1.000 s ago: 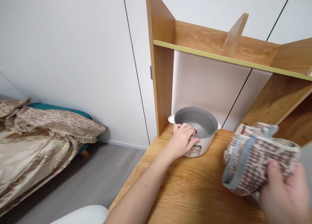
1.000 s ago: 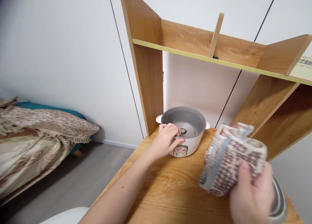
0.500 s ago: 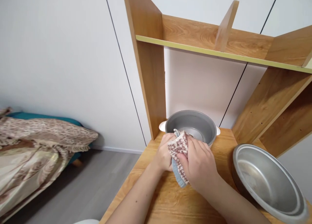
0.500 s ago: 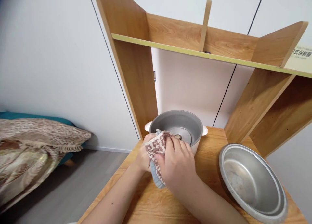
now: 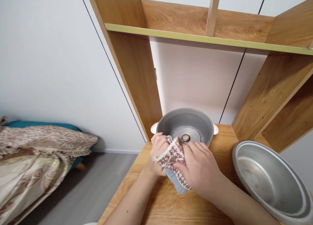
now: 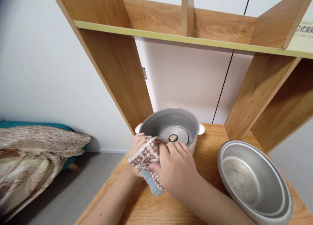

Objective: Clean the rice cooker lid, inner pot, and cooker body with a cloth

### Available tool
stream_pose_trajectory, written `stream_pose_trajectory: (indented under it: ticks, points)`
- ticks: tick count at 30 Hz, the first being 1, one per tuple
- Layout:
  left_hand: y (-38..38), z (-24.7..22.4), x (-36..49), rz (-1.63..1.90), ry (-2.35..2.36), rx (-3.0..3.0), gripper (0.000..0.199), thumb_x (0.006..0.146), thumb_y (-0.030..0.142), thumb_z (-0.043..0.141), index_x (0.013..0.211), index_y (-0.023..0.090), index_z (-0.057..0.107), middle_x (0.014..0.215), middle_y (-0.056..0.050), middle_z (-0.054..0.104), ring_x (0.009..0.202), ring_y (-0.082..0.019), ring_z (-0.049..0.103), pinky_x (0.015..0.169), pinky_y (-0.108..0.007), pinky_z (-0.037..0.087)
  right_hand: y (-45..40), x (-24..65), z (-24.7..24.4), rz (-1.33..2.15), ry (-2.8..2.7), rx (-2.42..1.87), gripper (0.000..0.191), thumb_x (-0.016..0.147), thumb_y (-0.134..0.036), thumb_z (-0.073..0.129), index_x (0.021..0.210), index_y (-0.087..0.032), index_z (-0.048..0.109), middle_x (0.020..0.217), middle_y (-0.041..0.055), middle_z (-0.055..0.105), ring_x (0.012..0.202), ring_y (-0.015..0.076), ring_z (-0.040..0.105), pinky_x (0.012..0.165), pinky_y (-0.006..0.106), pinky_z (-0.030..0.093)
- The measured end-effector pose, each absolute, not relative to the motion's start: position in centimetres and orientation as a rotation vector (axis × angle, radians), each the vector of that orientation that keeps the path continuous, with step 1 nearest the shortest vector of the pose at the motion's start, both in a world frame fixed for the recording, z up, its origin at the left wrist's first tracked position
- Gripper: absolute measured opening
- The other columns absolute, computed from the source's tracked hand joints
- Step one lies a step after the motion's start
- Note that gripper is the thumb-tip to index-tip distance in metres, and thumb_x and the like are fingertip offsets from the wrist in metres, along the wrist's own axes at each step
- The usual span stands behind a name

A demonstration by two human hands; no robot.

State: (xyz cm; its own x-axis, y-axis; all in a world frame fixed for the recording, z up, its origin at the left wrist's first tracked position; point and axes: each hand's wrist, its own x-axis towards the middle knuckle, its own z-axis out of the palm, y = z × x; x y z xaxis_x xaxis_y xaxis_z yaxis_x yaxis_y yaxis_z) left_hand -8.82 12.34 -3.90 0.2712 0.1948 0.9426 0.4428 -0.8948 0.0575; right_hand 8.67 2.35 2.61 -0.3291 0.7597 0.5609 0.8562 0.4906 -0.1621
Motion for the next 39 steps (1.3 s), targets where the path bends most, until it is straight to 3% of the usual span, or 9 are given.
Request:
stream_pose_trajectory:
  ticks: [5,9,14,18,24,27,33,35,39]
  points:
    - [12.0,-3.7,-8.9,-1.606,-0.589,-2.367,0.040,0.098,0.059,0.034,0.081,0.026,0.049,0.074,-0.002,0.056,0.074,-0.025,0.057,0.090,-0.051,0.044,2.4,9.7,2.8,-0.170,-2.244,-1.297,0.033,0.088,-0.036,0.085,0.105,-0.015,0.067,0.099,0.0083,0.073,0.092,0.0281,0.069,0.084,0.041,0.054]
    - [11.2,-3.1,-8.5,-1.606,-0.567,-2.385,0.030,0.099,0.048,0.036,0.084,0.025,0.047,0.076,-0.003,0.057,0.075,-0.025,0.057,0.089,-0.051,0.043,1.6,11.0,3.6,-0.122,-2.281,-1.310,0.032,0.085,-0.029,0.088,0.104,-0.015,0.068,0.098,0.0074,0.075,0.092,0.0281,0.071,0.085,0.042,0.057]
    - [10.1,-2.4,-7.8,-1.648,-0.525,-2.401,0.021,0.100,0.033,0.042,0.084,0.023,0.050,0.075,-0.003,0.059,0.072,-0.022,0.058,0.086,-0.049,0.044,-0.6,13.1,4.8,-0.149,-2.262,-1.306,0.037,0.091,-0.013,0.075,0.127,-0.011,0.065,0.123,0.0134,0.076,0.113,0.0300,0.071,0.101,0.046,0.057]
    - [10.1,-2.7,-7.6,-1.698,-0.536,-2.343,0.022,0.100,0.034,0.045,0.082,0.023,0.052,0.073,-0.003,0.060,0.071,-0.022,0.059,0.089,-0.050,0.045,-1.3,14.4,5.4,-0.140,-2.311,-1.294,0.041,0.096,-0.008,0.062,0.136,-0.008,0.062,0.134,0.0166,0.072,0.125,0.0300,0.068,0.111,0.048,0.054]
    - [10.5,-3.1,-7.6,-1.725,-0.499,-2.326,0.019,0.096,0.032,0.047,0.081,0.023,0.054,0.073,-0.004,0.059,0.070,-0.023,0.059,0.089,-0.051,0.045,-1.2,16.3,6.1,0.099,-2.440,-1.267,0.054,0.100,-0.009,0.054,0.154,-0.010,0.049,0.157,0.0133,0.057,0.147,0.0238,0.052,0.127,0.047,0.039]
    - [10.6,-3.1,-7.7,-1.704,-0.493,-2.341,0.013,0.094,0.029,0.050,0.083,0.022,0.054,0.075,-0.004,0.060,0.071,-0.023,0.060,0.090,-0.051,0.044,-1.4,17.5,6.6,0.200,-2.449,-1.269,0.058,0.102,-0.007,0.045,0.160,-0.017,0.043,0.164,0.0076,0.049,0.152,0.0180,0.044,0.128,0.042,0.036]
    - [10.4,-3.1,-7.5,-1.713,-0.511,-2.325,0.013,0.094,0.029,0.048,0.084,0.023,0.053,0.074,-0.004,0.059,0.072,-0.023,0.060,0.090,-0.051,0.045,-2.2,18.4,6.5,0.091,-2.409,-1.334,0.066,0.098,0.000,0.037,0.160,-0.024,0.044,0.163,0.0028,0.051,0.151,0.0173,0.047,0.123,0.041,0.045]
    - [10.4,-3.2,-7.4,-1.715,-0.516,-2.321,0.018,0.097,0.032,0.046,0.083,0.023,0.053,0.073,-0.003,0.059,0.071,-0.023,0.060,0.090,-0.051,0.045,-2.2,17.0,5.8,-0.042,-2.357,-1.373,0.067,0.095,0.001,0.038,0.159,-0.020,0.045,0.160,0.0067,0.055,0.147,0.0210,0.051,0.121,0.045,0.048]
    - [10.5,-3.4,-7.3,-1.716,-0.547,-2.298,0.030,0.104,0.036,0.038,0.081,0.024,0.053,0.071,-0.003,0.059,0.068,-0.023,0.056,0.088,-0.051,0.046,-1.5,11.8,3.8,-0.263,-2.154,-1.429,0.045,0.100,-0.017,0.058,0.144,-0.008,0.056,0.141,0.0193,0.068,0.132,0.0322,0.063,0.114,0.054,0.051]
